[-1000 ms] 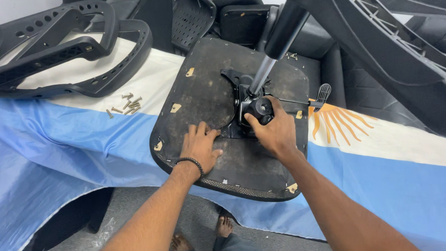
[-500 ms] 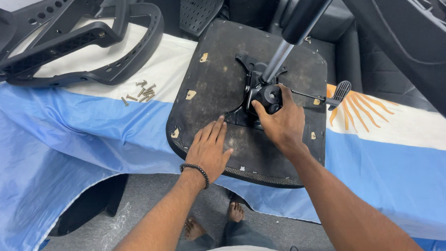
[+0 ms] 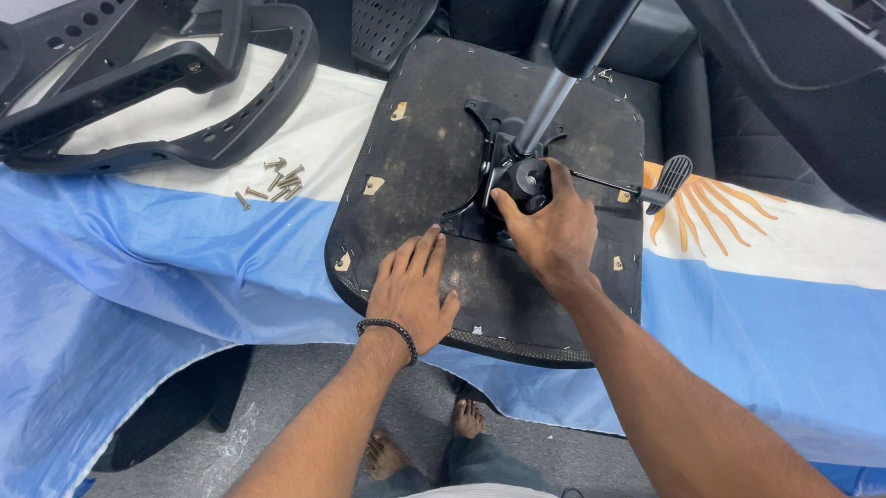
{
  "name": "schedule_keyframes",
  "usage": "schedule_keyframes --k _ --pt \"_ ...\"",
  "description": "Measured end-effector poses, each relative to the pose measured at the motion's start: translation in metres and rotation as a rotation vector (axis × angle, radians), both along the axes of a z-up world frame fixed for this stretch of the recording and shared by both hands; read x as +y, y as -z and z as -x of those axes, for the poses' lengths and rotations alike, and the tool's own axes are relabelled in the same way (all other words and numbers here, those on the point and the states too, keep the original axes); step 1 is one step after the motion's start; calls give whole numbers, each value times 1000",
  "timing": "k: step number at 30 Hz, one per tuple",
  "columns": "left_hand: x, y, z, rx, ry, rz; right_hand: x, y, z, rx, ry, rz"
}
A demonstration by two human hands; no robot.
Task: The person uses a screwdriver to fasten screws into the underside of an office chair seat. They then lift the chair base and align it with the seat, inserting the central gas lift mechanism to connect the two parts.
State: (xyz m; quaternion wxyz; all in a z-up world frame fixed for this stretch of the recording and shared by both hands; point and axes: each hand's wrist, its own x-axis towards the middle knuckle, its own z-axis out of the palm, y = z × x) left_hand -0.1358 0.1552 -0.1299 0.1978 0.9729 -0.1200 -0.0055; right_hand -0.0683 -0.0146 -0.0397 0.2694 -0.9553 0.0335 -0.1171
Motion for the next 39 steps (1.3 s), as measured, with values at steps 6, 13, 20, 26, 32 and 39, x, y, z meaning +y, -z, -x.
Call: schedule_keyframes --k 6,13,20,26,32,39 --pt "-1 -1 -4 8 5 -48 3 1 -4 48 34 8" --pt "-2 0 -5 28 10 -48 6 1 -4 56 68 1" --pt "-1 -2 -6 27 5 -37 8 -1 -4 65 64 -1" --pt "-3 -5 -6 53 -23 -39 8 0 -5 51 61 -3" --pt "-3 -5 -6 60 -37 -21 8 2 -6 70 83 -5" --pt "-1 -4 -6 84 -38 -14 10 0 -5 26 80 14"
